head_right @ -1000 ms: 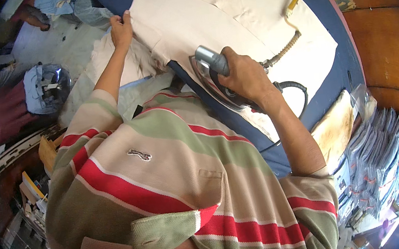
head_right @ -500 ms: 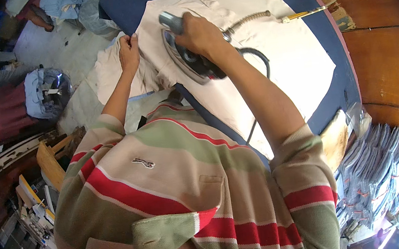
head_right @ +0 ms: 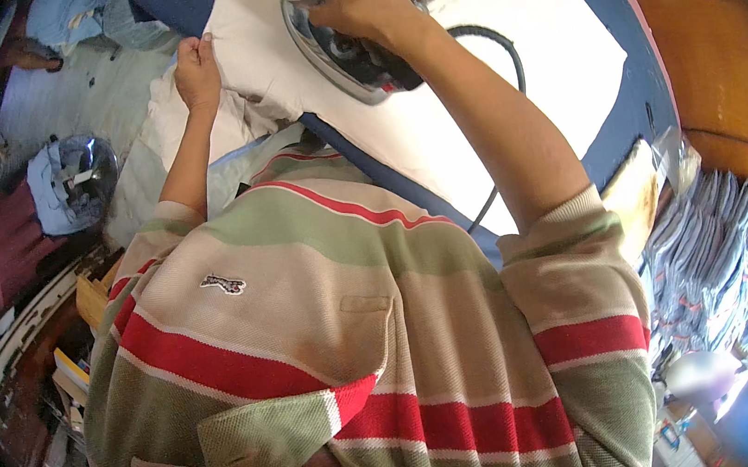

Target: The person irons a light-colored shirt on a padded board using a steam iron.

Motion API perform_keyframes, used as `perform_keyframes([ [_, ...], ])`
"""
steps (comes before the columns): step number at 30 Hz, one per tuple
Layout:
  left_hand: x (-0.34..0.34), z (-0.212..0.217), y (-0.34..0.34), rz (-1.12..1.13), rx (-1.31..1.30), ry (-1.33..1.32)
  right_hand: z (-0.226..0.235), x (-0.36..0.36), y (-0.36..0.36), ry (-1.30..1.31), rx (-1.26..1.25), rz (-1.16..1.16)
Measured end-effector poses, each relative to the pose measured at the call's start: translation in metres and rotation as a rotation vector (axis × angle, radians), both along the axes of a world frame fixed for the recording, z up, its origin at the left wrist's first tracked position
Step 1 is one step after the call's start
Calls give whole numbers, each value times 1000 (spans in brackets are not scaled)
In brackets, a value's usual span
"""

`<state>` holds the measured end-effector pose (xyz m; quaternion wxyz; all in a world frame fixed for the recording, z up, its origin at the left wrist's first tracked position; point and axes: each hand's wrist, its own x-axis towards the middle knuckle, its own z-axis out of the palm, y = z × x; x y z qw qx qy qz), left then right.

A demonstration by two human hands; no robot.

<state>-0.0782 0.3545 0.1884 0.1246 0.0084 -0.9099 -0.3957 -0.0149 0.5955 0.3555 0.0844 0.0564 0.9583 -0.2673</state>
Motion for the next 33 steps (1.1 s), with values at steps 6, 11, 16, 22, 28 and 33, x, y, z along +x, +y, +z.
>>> perform_keyframes([
  [6, 16, 15, 11, 12, -158, 250, 23, 111, -13, -231, -28, 146],
  [11, 73, 54, 78, -500, 69, 427, 15, 140, 40, -97, 64, -78],
  [16, 163, 59, 143, -1348, -26, 425, 12, 160, 115, 5, 144, -150],
  [22, 254, 49, 157, -1869, -430, 367, 35, 171, 126, -52, 30, -89],
  [28, 271, 29, 152, -1998, -200, 302, 28, 168, 115, -102, 43, -81],
  [33, 219, 36, 101, -1853, -133, 147, 13, 206, 80, -109, 0, 56],
])
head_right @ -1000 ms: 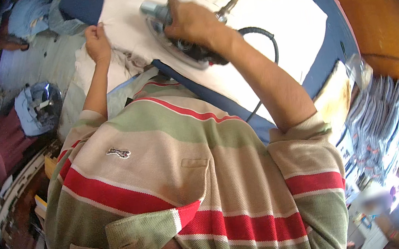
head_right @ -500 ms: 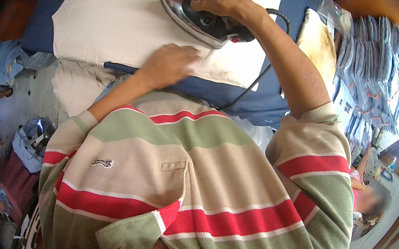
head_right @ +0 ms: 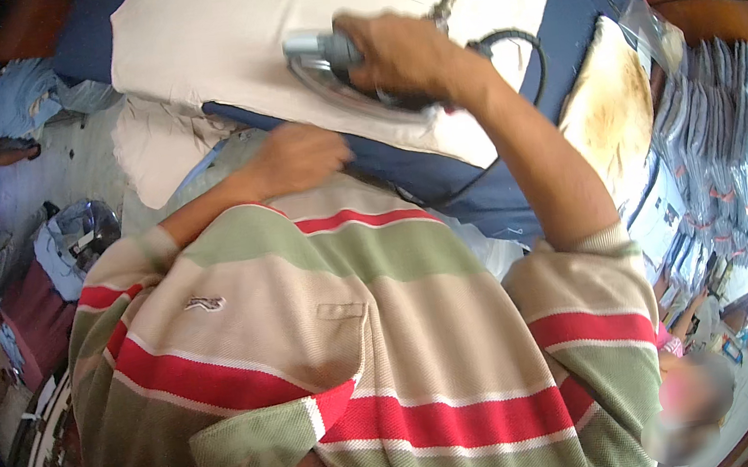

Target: The person irons a light-colored shirt on a padded board using a steam iron.

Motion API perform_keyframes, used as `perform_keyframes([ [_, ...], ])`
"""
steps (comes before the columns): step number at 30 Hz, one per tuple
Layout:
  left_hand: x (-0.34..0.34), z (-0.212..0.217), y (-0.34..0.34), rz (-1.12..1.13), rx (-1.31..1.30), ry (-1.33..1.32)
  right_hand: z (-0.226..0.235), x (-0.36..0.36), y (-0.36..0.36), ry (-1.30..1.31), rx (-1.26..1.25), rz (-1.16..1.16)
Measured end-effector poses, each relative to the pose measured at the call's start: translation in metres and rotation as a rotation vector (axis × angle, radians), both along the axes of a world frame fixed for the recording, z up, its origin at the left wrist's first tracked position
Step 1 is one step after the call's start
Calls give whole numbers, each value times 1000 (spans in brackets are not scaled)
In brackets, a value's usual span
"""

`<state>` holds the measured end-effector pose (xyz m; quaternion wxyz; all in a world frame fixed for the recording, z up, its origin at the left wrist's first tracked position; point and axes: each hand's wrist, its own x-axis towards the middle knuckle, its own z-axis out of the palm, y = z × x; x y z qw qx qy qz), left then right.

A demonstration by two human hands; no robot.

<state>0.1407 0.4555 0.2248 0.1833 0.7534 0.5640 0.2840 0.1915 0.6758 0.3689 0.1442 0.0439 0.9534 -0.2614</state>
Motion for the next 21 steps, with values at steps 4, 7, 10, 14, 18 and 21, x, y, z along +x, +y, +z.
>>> perform_keyframes([
  [4, -75, 24, -65, 960, 240, 396, 10, 29, -31, -25, -37, 140],
  [7, -95, 34, -71, 1016, 228, 500, 10, 26, -36, -63, -8, 73],
  [10, -112, 19, -85, 850, 173, 380, 11, 16, -46, -77, 5, 45],
  [14, -129, 24, -95, 763, 142, 385, 9, -5, -65, -41, -19, 49],
  [18, -133, 24, -97, 720, 156, 388, 7, -31, -92, -16, -5, 45],
  [21, -132, 17, -96, 746, 193, 366, 5, -54, -109, 36, -8, -13],
])
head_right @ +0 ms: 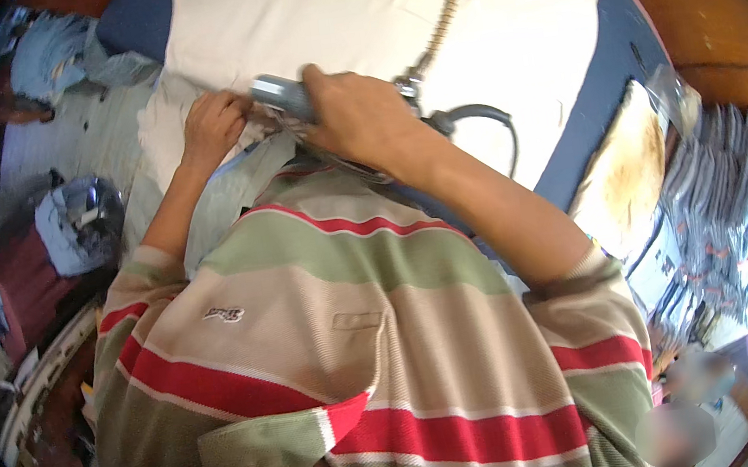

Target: The person irons a light-colored shirt on a padded board using a steam iron.

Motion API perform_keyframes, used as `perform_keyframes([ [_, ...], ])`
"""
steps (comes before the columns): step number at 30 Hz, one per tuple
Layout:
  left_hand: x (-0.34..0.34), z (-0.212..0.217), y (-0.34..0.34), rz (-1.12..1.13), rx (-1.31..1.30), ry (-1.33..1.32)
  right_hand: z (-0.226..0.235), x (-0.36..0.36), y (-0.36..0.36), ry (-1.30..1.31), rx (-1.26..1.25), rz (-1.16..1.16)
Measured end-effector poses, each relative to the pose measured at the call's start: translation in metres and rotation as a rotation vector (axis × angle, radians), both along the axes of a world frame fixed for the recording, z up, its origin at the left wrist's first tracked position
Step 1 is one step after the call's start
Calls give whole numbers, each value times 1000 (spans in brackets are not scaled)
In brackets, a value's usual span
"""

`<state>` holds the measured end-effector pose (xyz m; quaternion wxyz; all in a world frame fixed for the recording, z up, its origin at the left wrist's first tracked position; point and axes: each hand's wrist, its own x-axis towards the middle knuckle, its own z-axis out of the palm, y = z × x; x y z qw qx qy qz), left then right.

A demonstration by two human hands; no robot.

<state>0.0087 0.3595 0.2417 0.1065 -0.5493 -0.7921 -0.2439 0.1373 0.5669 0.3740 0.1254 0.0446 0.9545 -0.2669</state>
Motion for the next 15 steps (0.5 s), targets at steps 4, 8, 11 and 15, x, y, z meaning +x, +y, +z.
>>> perform_keyframes([
  [4, 3, -6, -3, 15, 32, -50, -14, -54, 17, 142, 40, -52],
  [8, 14, 9, 6, 66, -9, -84, -7, -55, 76, 54, 29, -251],
  [11, 22, 22, 32, 47, 109, -109, -15, 9, 138, 47, 86, -390],
  [15, 33, 22, 83, -34, 123, -270, -21, 121, 211, 48, 124, -682],
])
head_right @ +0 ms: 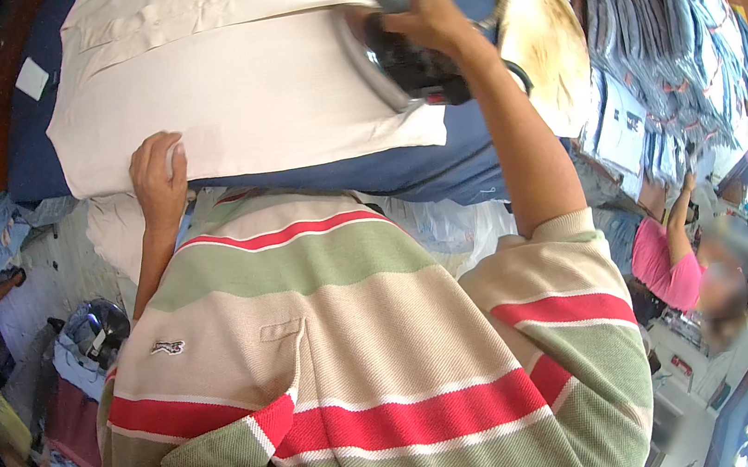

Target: The person irons a light-colored shirt on a padded board using a steam iron.

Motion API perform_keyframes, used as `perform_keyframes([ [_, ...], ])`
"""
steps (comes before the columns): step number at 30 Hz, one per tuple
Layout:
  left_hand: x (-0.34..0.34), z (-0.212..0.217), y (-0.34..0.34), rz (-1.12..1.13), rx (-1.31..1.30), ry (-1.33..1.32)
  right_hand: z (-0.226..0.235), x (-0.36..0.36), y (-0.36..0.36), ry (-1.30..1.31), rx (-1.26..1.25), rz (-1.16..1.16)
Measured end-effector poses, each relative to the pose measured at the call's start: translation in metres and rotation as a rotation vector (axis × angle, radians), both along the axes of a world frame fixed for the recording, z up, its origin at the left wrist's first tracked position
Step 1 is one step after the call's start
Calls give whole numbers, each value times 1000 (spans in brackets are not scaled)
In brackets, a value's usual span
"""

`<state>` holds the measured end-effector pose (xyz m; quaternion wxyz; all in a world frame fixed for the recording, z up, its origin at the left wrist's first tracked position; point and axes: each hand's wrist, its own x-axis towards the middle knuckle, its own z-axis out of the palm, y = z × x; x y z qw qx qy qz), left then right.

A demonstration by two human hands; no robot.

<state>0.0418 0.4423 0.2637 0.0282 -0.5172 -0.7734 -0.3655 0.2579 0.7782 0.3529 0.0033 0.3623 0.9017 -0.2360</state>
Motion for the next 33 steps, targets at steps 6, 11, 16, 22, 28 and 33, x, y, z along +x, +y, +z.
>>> perform_keyframes([
  [6, 5, -14, 29, 8, -416, 163, 1, 82, 17, 80, -177, -361],
  [11, 2, -25, 19, 83, -595, 203, 5, 92, -53, 35, -124, -471],
  [16, 1, -18, 18, 99, -644, 197, 18, 79, -57, 8, -171, -697],
  [22, 2, -17, 20, 104, -686, 182, 5, 84, -50, 77, -29, -578],
  [28, 1, -12, 21, 101, -717, 131, 3, 89, -4, 140, -115, -665],
  [33, 0, -12, 19, 104, -693, 95, 3, 81, -1, 179, -139, -630],
])
